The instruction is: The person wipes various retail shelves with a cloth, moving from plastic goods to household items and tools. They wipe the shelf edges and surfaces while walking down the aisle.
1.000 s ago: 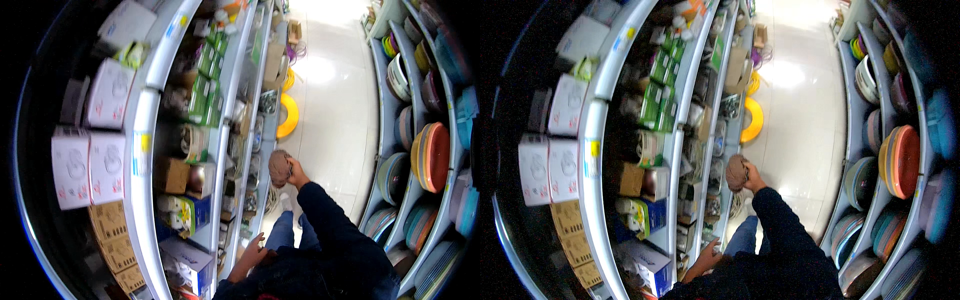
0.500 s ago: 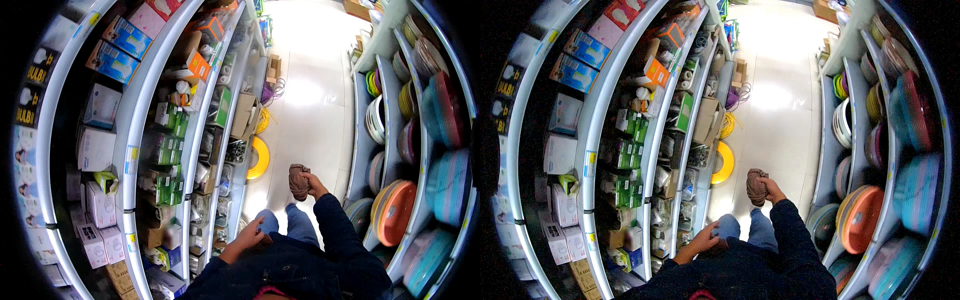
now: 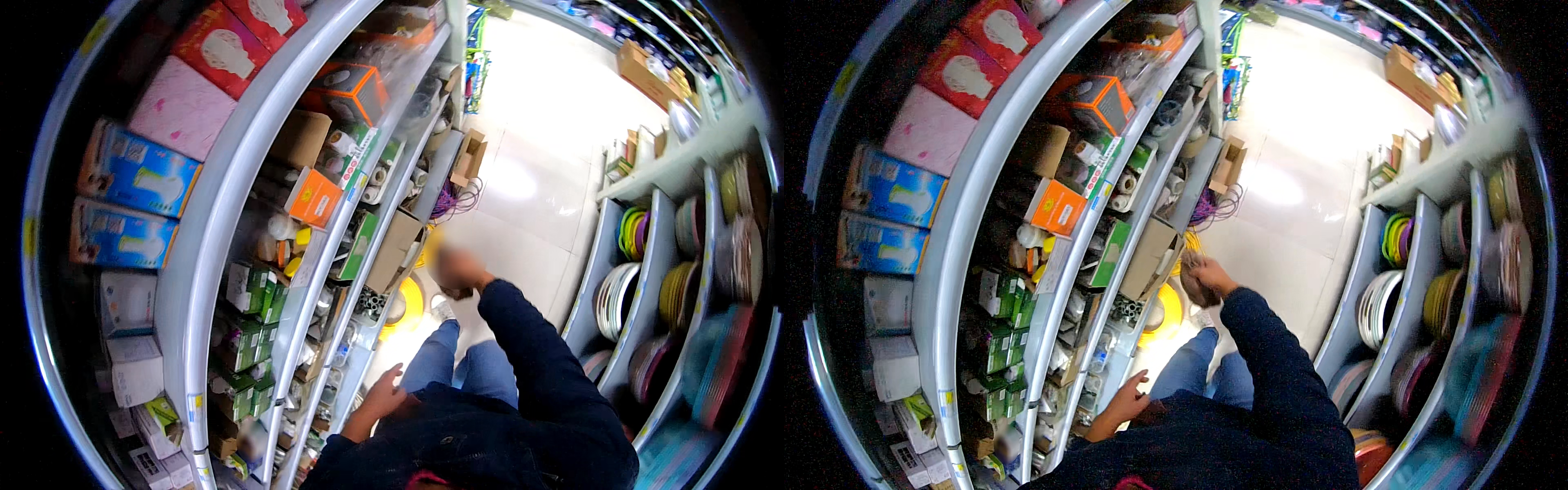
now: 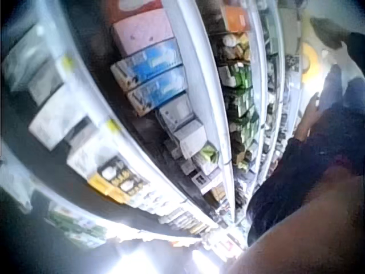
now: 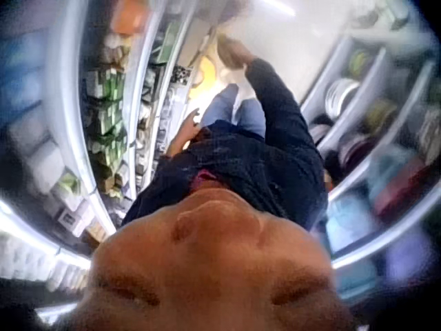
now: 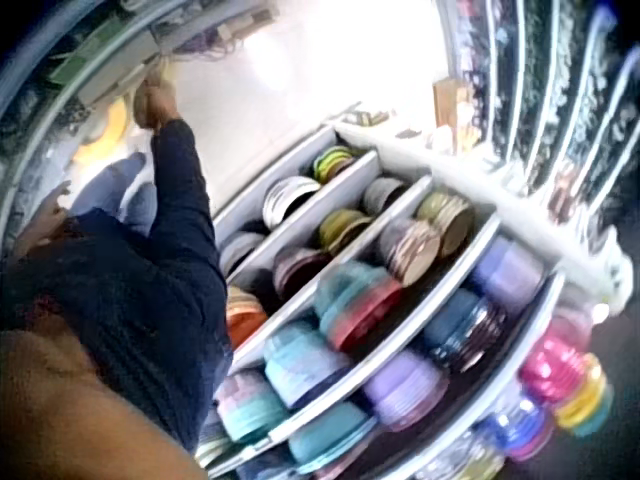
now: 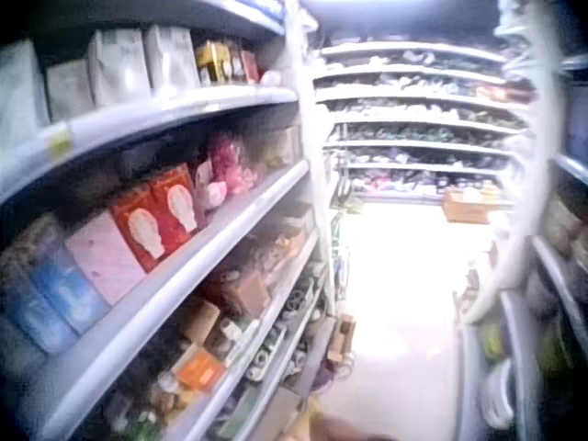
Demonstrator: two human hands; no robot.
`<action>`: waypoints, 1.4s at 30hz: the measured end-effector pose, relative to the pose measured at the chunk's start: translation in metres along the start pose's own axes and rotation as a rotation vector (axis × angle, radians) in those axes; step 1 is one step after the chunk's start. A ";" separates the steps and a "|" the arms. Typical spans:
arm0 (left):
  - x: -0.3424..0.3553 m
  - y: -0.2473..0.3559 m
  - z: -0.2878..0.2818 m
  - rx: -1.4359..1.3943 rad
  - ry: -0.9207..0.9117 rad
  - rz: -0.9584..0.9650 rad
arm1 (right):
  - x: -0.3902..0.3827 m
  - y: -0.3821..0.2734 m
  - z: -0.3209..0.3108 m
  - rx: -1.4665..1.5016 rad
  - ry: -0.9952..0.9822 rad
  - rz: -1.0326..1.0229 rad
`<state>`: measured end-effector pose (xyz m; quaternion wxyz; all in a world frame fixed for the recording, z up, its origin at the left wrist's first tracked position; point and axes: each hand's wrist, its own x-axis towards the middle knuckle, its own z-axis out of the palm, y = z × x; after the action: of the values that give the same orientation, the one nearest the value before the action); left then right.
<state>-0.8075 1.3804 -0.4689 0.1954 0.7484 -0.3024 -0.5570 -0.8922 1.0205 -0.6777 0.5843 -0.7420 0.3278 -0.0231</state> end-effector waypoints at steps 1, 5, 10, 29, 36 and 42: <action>0.009 0.020 -0.007 -0.012 0.025 -0.050 | 0.023 -0.004 -0.013 -0.141 0.025 -0.121; 0.029 0.037 -0.011 -0.057 0.029 -0.174 | 0.141 -0.050 -0.059 -0.242 0.210 -0.224; 0.038 0.053 0.020 -0.180 0.066 -0.377 | 0.259 -0.106 -0.089 -0.746 0.113 -0.196; 0.044 0.113 0.115 -0.402 0.226 -0.468 | 0.202 -0.072 0.041 -0.644 -0.285 -0.537; 0.049 0.138 0.103 -0.262 0.230 -0.424 | 0.185 -0.005 -0.039 0.906 -0.264 0.135; 0.086 0.131 0.103 -0.100 0.226 -0.316 | 0.298 0.096 -0.161 0.722 0.025 0.151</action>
<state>-0.9195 1.2303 -0.4793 0.1753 0.8337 -0.1293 -0.5075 -0.7696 0.7206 -0.8151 0.8046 -0.4613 0.3595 -0.1031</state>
